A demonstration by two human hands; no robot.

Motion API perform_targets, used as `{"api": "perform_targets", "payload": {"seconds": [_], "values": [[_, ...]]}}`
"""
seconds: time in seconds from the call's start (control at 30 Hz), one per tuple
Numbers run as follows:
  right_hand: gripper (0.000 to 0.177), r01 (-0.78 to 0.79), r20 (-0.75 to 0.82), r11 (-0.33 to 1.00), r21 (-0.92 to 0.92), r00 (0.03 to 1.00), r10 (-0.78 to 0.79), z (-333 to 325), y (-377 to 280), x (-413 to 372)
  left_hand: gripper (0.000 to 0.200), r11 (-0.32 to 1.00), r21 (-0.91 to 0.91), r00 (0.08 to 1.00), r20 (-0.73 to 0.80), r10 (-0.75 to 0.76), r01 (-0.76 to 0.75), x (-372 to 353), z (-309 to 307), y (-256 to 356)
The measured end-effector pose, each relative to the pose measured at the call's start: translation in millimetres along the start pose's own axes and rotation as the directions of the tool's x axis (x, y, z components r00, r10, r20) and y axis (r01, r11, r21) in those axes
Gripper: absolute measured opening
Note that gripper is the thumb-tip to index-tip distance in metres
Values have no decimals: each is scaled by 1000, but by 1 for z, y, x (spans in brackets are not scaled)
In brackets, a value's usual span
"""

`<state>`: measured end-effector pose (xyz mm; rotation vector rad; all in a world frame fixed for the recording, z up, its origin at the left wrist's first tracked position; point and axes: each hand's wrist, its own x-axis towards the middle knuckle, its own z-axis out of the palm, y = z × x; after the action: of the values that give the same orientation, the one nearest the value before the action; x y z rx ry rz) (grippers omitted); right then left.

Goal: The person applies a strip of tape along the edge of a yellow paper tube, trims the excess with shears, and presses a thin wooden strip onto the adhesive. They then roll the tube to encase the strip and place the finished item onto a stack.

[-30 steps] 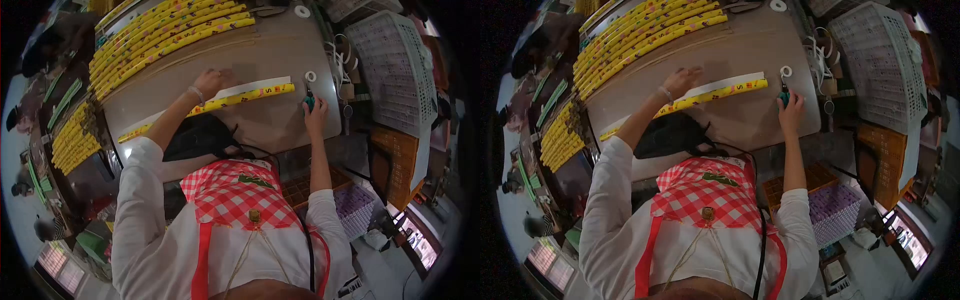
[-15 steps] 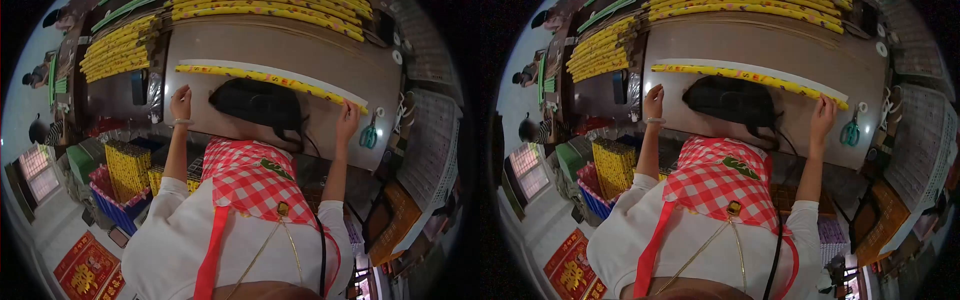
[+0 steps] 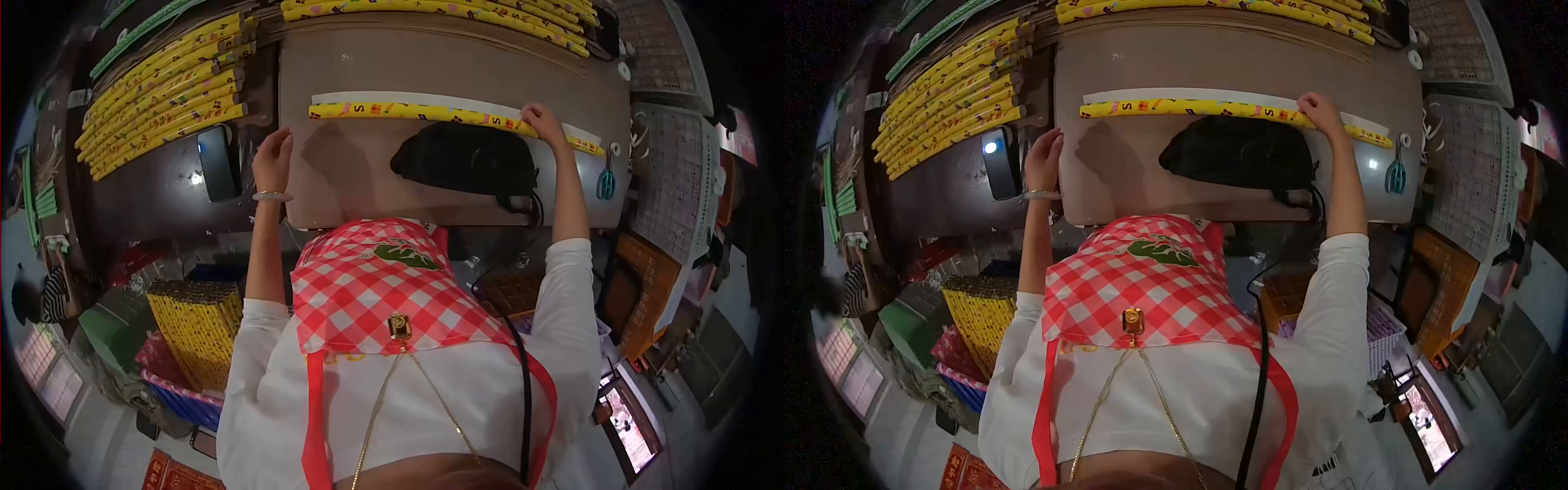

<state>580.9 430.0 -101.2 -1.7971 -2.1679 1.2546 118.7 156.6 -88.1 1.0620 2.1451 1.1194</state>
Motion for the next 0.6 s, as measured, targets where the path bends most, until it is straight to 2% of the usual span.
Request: {"api": "perform_targets", "payload": {"seconds": [0.03, 0.1, 0.17, 0.2, 0.27, 0.3, 0.37, 0.4, 0.47, 0.5, 0.57, 0.6], "values": [[24, 21, 53, 1000, -23, 998, -20, 7, -12, 0, 23, 1000, -11, 1000, 7, -3, 4, -2, -2, -2], [25, 14, 80, 998, -55, 997, -10, 17, -20, 6, 25, 993, -16, 990, 84, -114, 116, -3, -11, -4], [25, 51, -30, 954, -296, 998, -62, 25, -25, 10, 25, 994, 11, 987, 112, -111, 111, -1, -12, -6], [25, 49, -28, 954, -297, 998, -60, 25, -27, 10, 25, 994, 38, 985, 138, -104, 100, -1, -11, -6], [26, 3, -63, 999, 39, 998, 0, 17, -30, 8, 25, 996, 10, 985, 148, -93, 92, 8, -3, -14], [26, -4, -63, 999, 34, 998, 6, 10, -31, 6, 25, 997, 32, 989, 130, -73, 69, 13, -1, -14], [25, -76, -239, 997, 23, 968, 80, -7, -29, 4, 26, 998, 59, 994, 106, -26, 19, 27, 6, -23], [25, -80, -244, 997, 21, 966, 83, -9, -31, 3, 26, 998, 55, 994, 110, -23, 17, 32, 8, -19], [22, -24, -166, 986, 168, 985, 52, -8, -36, 3, 27, 984, 158, 993, 79, -93, 79, 41, 13, -10], [21, -1, -125, 971, 240, 992, 31, -6, -39, 5, 29, 997, 36, 996, 42, -74, 73, 43, 17, -11], [22, 31, -64, 985, 167, 998, -21, 10, -41, 13, 29, 994, 82, 997, 9, -72, 71, 50, 23, 3], [21, 31, 52, 983, 178, 998, -41, 21, -45, 16, 28, 989, 132, 998, -25, -59, 62, 54, 24, 8]]}}
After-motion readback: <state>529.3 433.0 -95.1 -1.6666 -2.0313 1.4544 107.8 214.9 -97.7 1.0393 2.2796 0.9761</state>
